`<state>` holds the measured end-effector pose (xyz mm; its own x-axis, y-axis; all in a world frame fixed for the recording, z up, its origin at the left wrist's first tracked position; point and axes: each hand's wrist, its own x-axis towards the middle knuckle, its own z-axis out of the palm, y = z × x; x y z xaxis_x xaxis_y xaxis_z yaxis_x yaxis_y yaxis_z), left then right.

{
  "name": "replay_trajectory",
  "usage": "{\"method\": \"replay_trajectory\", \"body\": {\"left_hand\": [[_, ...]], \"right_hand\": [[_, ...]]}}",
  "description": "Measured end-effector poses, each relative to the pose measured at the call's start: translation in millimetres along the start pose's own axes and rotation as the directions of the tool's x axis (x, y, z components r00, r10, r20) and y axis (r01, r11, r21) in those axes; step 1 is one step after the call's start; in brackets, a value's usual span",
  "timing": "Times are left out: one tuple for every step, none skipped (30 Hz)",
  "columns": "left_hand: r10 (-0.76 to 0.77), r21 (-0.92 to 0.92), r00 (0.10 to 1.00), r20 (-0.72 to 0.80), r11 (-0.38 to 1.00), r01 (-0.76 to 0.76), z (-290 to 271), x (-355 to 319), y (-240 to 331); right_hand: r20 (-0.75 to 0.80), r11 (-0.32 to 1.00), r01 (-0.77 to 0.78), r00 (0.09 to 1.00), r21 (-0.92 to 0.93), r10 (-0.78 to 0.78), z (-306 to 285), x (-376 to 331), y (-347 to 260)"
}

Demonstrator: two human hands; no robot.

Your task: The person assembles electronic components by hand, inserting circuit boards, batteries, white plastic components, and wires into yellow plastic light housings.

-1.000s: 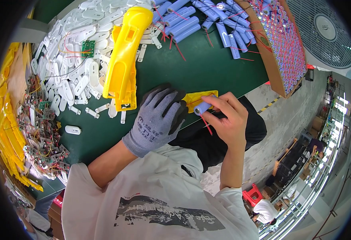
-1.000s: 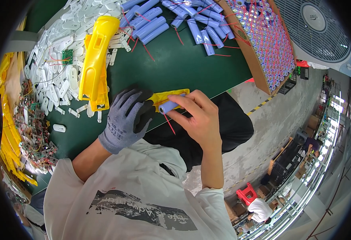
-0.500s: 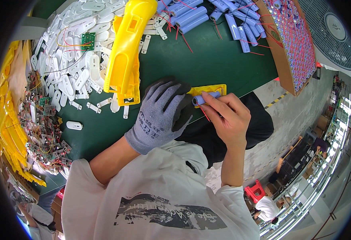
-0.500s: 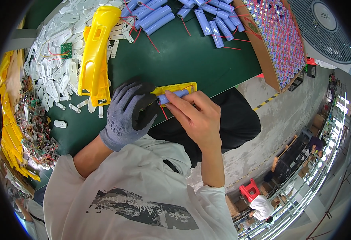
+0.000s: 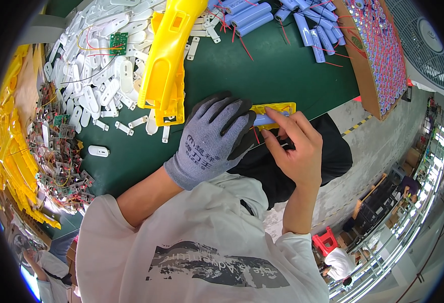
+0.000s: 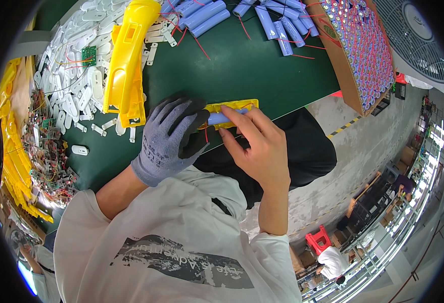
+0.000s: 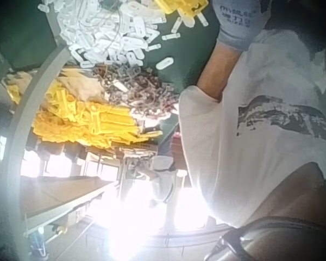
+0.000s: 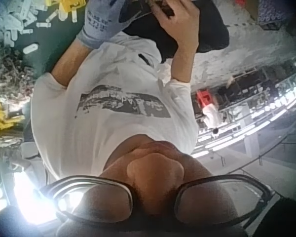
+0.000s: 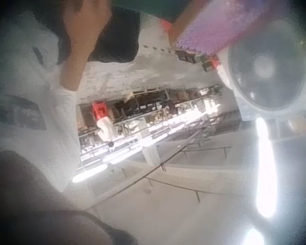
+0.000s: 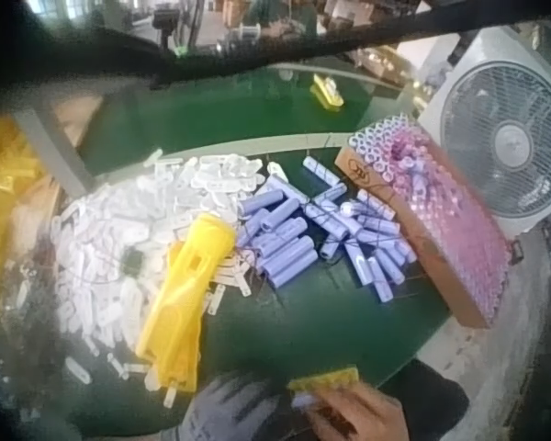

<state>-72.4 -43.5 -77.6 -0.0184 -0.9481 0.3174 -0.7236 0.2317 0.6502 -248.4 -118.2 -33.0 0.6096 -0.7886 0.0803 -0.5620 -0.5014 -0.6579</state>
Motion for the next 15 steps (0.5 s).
{"method": "replay_trajectory", "body": {"left_hand": [[-0.01, 0.022, 1.0, 0.003, 1.0, 0.01, -3, -1, 0], [-0.018, 0.032, 1.0, 0.017, 0.999, 0.018, -6, -1, 2], [-0.031, 0.046, 0.999, 0.032, 0.999, 0.029, -8, -1, 4], [-0.019, 0.026, 0.999, 0.03, 0.999, 0.019, -8, 0, 4], [-0.013, 0.01, 1.0, 0.027, 1.0, 0.013, -7, 1, 4], [-0.019, -0.035, 0.999, 0.028, 0.999, 0.02, -9, 4, 8], [0.001, -0.033, 1.0, -0.011, 0.999, -0.002, -5, 6, 9], [0.017, -0.004, 1.0, -0.008, 1.0, -0.017, 1, 4, 8], [0.018, 0.0, 0.998, -0.055, 1.0, -0.018, 6, 0, 7], [0.049, 0.045, 0.996, -0.078, 0.998, -0.045, 10, -1, 7], [0.056, 0.032, 0.995, -0.087, 0.998, -0.053, 15, 2, 11], [0.065, 0.014, 0.993, -0.097, 0.998, -0.064, 17, 2, 12], [0.065, 0.025, 0.993, -0.094, 0.998, -0.063, 16, -1, 10], [0.045, 0.033, 0.994, -0.103, 0.999, -0.041, 15, -6, 7], [0.044, 0.01, 0.993, -0.107, 0.999, -0.043, 17, -5, 8]], "right_hand": [[0.027, 1.0, 0.0, 1.0, 0.009, 0.0, 2, 3, -1], [0.031, 0.999, 0.012, 0.999, 0.033, -0.013, 1, 6, -3], [0.048, 1.0, -0.006, 0.999, 0.024, 0.005, -3, 7, -4], [0.061, 0.999, -0.019, 0.998, 0.028, 0.018, -3, 8, -6], [0.041, 1.0, -0.009, 0.999, 0.023, 0.008, -2, 8, -8], [0.021, 1.0, -0.021, 1.0, 0.002, 0.021, -3, 4, -8], [-0.012, 0.999, -0.047, 0.999, 0.001, 0.047, -5, 0, -10], [-0.041, 0.998, -0.056, 0.998, -0.026, 0.055, -9, -3, -17], [-0.042, 0.999, -0.035, 0.999, -0.026, 0.033, -17, -5, -27], [-0.164, 0.995, 0.034, 0.986, 0.098, -0.018, -21, -10, -35], [-0.339, 0.989, 0.045, 0.941, 0.144, 0.007, -23, -12, -60], [-0.428, 0.961, 0.24, 0.89, 0.14, -0.16, -18, -5, -75], [-0.2, 0.923, 0.32, 0.939, 0.212, -0.28, -27, 2, -85], [-0.101, 0.911, 0.362, 0.932, 0.198, -0.348, -15, 13, -98], [-0.004, 0.91, 0.385, 0.921, 0.156, -0.389, 2, 27, -117]]}}
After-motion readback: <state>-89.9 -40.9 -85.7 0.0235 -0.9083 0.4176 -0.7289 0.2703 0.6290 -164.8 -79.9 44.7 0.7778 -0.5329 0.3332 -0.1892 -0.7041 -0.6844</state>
